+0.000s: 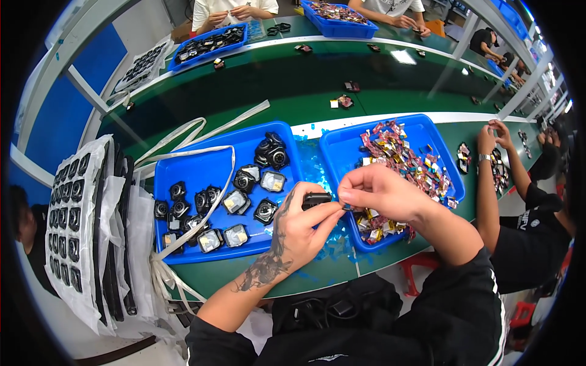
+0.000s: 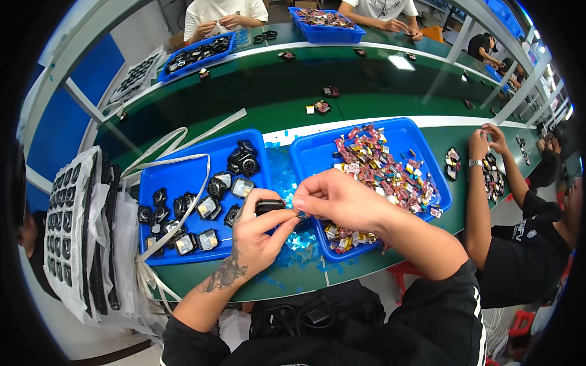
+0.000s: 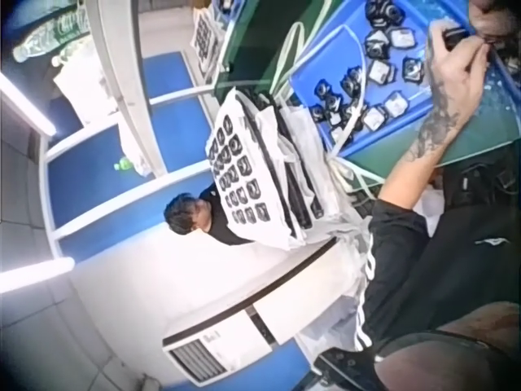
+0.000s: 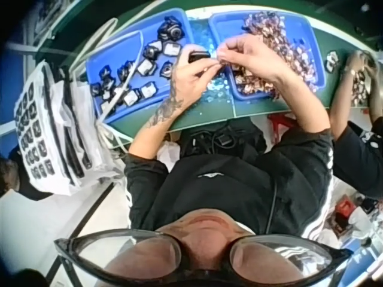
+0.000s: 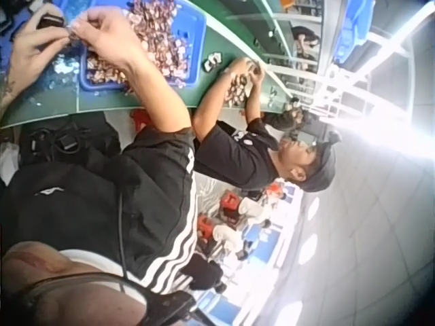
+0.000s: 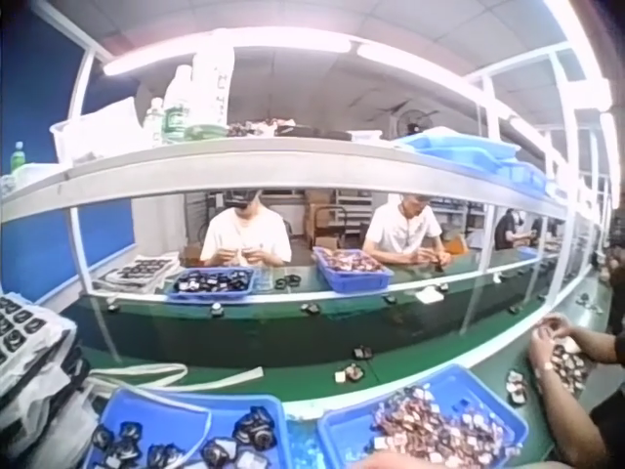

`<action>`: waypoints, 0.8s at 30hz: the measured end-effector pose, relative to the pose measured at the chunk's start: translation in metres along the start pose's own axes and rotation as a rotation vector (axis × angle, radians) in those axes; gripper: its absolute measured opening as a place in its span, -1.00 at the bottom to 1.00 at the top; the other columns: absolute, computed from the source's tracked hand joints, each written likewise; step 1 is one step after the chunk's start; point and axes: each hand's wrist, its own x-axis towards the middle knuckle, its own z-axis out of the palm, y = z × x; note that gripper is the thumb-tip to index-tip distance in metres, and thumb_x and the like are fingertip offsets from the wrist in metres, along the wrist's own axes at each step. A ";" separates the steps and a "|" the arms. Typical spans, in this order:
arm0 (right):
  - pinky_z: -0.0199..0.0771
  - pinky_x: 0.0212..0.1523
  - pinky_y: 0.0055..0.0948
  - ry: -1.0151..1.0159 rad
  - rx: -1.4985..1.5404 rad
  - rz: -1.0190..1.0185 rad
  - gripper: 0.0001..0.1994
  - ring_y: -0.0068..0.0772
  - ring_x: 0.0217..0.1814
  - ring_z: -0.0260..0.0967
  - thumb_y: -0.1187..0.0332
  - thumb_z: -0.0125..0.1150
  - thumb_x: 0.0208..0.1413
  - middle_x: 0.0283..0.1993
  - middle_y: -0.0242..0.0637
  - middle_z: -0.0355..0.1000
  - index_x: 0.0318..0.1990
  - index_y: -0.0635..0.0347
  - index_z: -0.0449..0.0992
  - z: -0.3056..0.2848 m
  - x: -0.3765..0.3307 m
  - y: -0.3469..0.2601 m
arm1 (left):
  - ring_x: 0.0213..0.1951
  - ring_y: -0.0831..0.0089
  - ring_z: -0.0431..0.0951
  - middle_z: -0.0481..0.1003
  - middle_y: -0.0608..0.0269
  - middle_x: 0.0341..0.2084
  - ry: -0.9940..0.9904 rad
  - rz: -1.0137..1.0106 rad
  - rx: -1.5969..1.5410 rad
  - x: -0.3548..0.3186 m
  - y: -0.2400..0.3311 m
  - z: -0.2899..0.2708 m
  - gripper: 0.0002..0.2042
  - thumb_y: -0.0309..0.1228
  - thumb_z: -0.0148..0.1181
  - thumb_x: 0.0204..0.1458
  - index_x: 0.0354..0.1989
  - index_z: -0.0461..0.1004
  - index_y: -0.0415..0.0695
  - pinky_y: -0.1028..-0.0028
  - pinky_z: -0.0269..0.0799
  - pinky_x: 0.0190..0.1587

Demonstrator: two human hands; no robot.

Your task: The worker is assembling small electronic components, possibly smartwatches or portable modules, on a production assembly line.

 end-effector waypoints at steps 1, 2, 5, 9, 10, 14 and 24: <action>0.35 -0.35 -0.59 0.044 0.068 0.011 -0.79 -0.71 -0.38 0.35 0.35 0.15 0.23 -0.44 -0.43 0.46 -0.35 0.34 0.51 0.002 0.005 0.005 | -0.28 0.22 0.53 0.46 0.11 -0.29 -0.004 0.001 -0.001 0.000 0.000 0.000 -0.88 -0.50 0.35 -0.08 -0.33 0.62 -0.15 0.36 0.45 -0.26; 0.35 -0.35 -0.59 0.048 0.071 0.011 -0.79 -0.71 -0.38 0.35 0.35 0.15 0.23 -0.44 -0.43 0.46 -0.35 0.34 0.51 0.003 0.010 0.010 | -0.30 0.27 0.52 0.47 0.13 -0.31 -0.005 -0.001 -0.032 0.001 -0.002 0.000 -0.89 -0.50 0.35 -0.06 -0.33 0.62 -0.15 0.38 0.44 -0.27; 0.43 -0.37 -0.40 0.322 -0.553 -0.229 -0.88 -0.38 -0.42 0.48 0.43 0.19 0.13 -0.46 -0.18 0.49 -0.26 0.31 0.50 0.007 0.015 0.013 | -0.33 0.40 0.49 0.48 0.17 -0.35 0.011 -0.104 -0.161 0.000 -0.003 0.002 -0.90 -0.49 0.34 -0.03 -0.33 0.62 -0.18 0.44 0.42 -0.31; 0.47 -0.33 -0.37 0.369 -0.625 -0.414 -0.89 -0.28 -0.33 0.49 0.45 0.23 0.10 -0.30 -0.14 0.50 -0.25 0.27 0.57 0.014 0.002 0.002 | -0.41 0.59 0.44 0.53 0.28 -0.44 0.082 -0.358 -0.441 0.000 -0.010 0.005 -0.90 -0.47 0.31 0.03 -0.34 0.62 -0.23 0.50 0.35 -0.16; 0.47 -0.33 -0.38 0.414 -0.572 -0.448 -0.89 -0.31 -0.32 0.48 0.45 0.24 0.10 -0.28 -0.16 0.50 -0.24 0.26 0.58 0.012 0.003 0.004 | -0.42 0.60 0.44 0.54 0.30 -0.49 0.088 -0.404 -0.520 -0.001 -0.013 0.006 -0.90 -0.46 0.31 0.04 -0.34 0.61 -0.24 0.48 0.33 -0.07; 0.44 -0.36 -0.48 0.402 -0.368 -0.375 -0.90 -0.45 -0.35 0.44 0.47 0.29 0.06 -0.30 -0.25 0.50 -0.26 0.25 0.58 0.032 -0.001 0.000 | -0.37 0.64 0.44 0.55 0.27 -0.37 0.037 -0.335 -0.497 -0.005 -0.017 0.009 -0.86 -0.50 0.22 0.11 -0.18 0.60 -0.23 0.52 0.29 0.02; 0.40 -0.42 -0.48 0.509 -0.439 -0.418 -0.88 -0.41 -0.43 0.43 0.55 0.30 -0.01 -0.39 -0.23 0.49 -0.27 0.28 0.61 0.050 0.001 -0.004 | 0.12 0.45 0.38 0.31 0.08 0.13 0.034 -0.292 -0.835 0.002 -0.007 0.004 -0.46 -0.69 -0.14 0.19 0.38 0.03 -0.23 0.49 0.28 0.18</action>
